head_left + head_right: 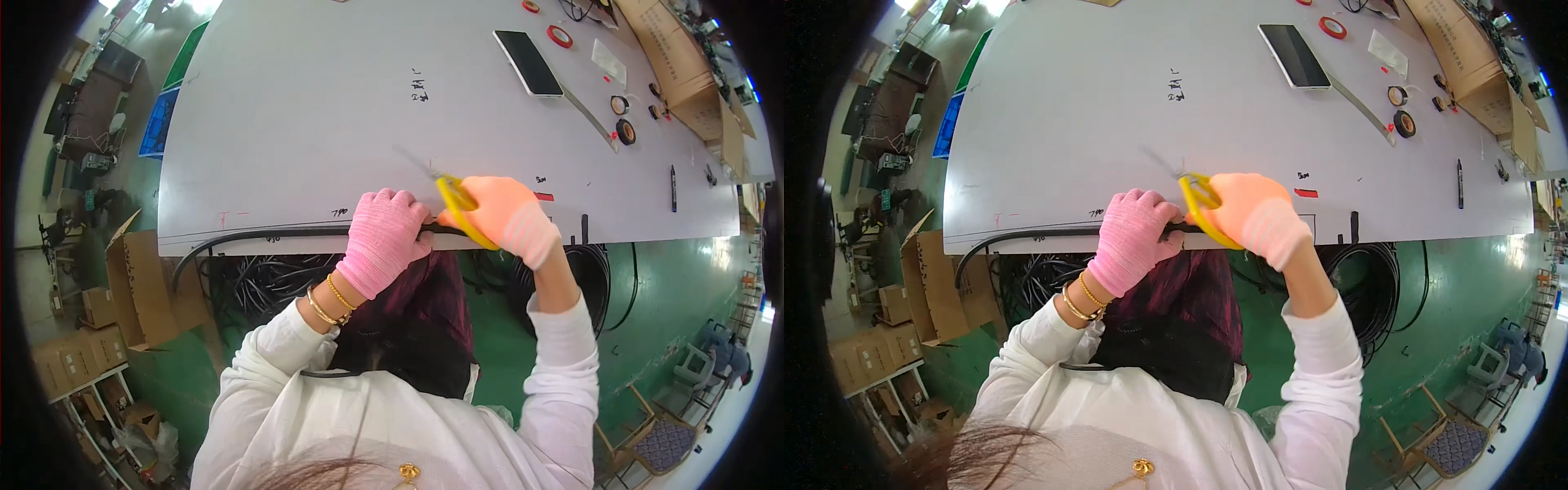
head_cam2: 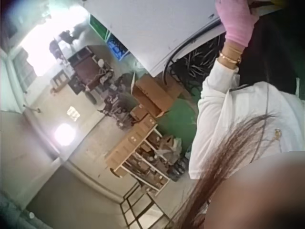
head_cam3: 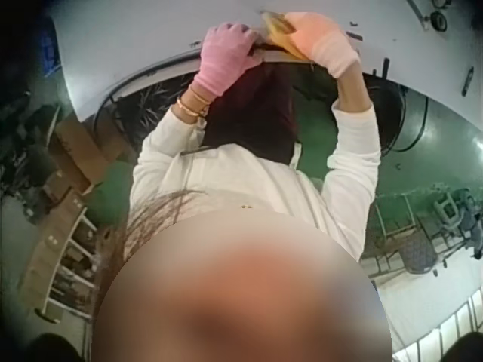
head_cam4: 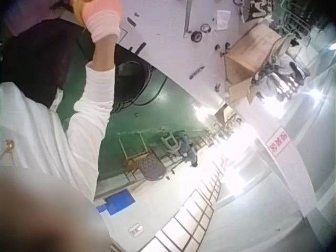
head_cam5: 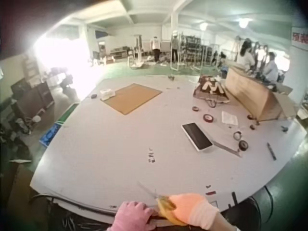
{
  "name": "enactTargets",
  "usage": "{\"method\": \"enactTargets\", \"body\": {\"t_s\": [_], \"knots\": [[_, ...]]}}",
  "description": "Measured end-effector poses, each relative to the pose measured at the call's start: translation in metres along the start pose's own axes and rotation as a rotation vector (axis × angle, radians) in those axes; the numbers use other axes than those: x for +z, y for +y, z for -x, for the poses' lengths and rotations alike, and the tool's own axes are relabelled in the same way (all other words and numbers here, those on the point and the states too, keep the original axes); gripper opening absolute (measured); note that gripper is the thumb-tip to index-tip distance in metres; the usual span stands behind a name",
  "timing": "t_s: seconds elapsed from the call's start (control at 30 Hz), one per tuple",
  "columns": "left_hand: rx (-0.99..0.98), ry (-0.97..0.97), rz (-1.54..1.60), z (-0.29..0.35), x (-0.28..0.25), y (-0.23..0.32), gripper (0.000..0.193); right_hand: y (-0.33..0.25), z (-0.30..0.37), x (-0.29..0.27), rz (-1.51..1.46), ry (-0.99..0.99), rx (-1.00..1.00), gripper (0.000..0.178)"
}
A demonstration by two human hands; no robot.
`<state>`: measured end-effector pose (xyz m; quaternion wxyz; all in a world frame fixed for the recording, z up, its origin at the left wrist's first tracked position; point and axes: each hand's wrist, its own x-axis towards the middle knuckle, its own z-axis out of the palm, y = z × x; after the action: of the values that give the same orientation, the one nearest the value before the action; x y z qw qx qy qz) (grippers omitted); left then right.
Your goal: Cutting long black electrical cables into specific lengths using a measuring guide on a table.
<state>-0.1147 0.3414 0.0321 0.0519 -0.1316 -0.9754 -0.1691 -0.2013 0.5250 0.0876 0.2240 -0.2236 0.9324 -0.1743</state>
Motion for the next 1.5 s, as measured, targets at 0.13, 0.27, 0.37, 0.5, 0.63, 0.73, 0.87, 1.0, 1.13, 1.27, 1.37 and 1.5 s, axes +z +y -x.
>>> {"method": "enactTargets", "body": {"t_s": [0.13, 0.27, 0.37, 0.5, 0.63, 0.73, 0.87, 1.0, 1.13, 1.27, 1.37, 1.5], "knots": [[0.016, 0.018, 0.005, -0.002, 0.003, 0.000, 0.015, 0.025, 0.067, 0.029, -0.627, 0.458, 0.143, 0.032], [0.005, -0.040, 0.048, -0.010, -0.003, -0.001, 0.014, 0.023, 0.130, 0.088, -1.646, -0.013, 0.329, 0.016], [-0.045, -0.160, 0.224, -0.011, -0.018, 0.002, 0.016, 0.002, 0.151, 0.140, -1.299, -0.027, 0.222, 0.030], [-0.164, -0.353, 0.512, -0.011, -0.039, 0.012, 0.017, -0.010, 0.156, 0.175, -0.954, 0.139, 0.011, 0.048], [-0.227, -0.473, 0.699, -0.012, -0.052, 0.019, 0.015, -0.014, 0.145, 0.183, -0.991, 0.101, 0.011, 0.057], [-0.249, -0.525, 0.748, -0.011, -0.057, 0.021, 0.015, -0.014, 0.139, 0.182, -1.075, 0.019, 0.055, 0.060], [-0.244, -0.517, 0.773, -0.010, -0.056, 0.022, 0.015, -0.015, 0.142, 0.180, -1.081, 0.061, 0.014, 0.053], [-0.250, -0.513, 0.803, -0.007, -0.054, 0.021, 0.015, -0.018, 0.142, 0.183, -1.608, -0.016, 0.147, 0.038], [-0.241, -0.495, 0.804, -0.005, -0.050, 0.019, 0.015, -0.017, 0.138, 0.182, -1.719, -0.133, 0.247, 0.031], [-0.203, -0.509, 0.793, -0.006, -0.051, 0.018, 0.016, -0.023, 0.145, 0.173, -1.062, 0.056, 0.167, 0.032], [-0.169, -0.524, 0.846, -0.009, -0.056, 0.018, 0.025, -0.028, 0.148, 0.162, -1.053, 0.132, 0.141, 0.034], [-0.167, -0.739, 1.143, -0.016, -0.063, 0.015, 0.044, -0.035, 0.150, 0.149, -1.062, 0.064, 0.173, 0.032]]}}
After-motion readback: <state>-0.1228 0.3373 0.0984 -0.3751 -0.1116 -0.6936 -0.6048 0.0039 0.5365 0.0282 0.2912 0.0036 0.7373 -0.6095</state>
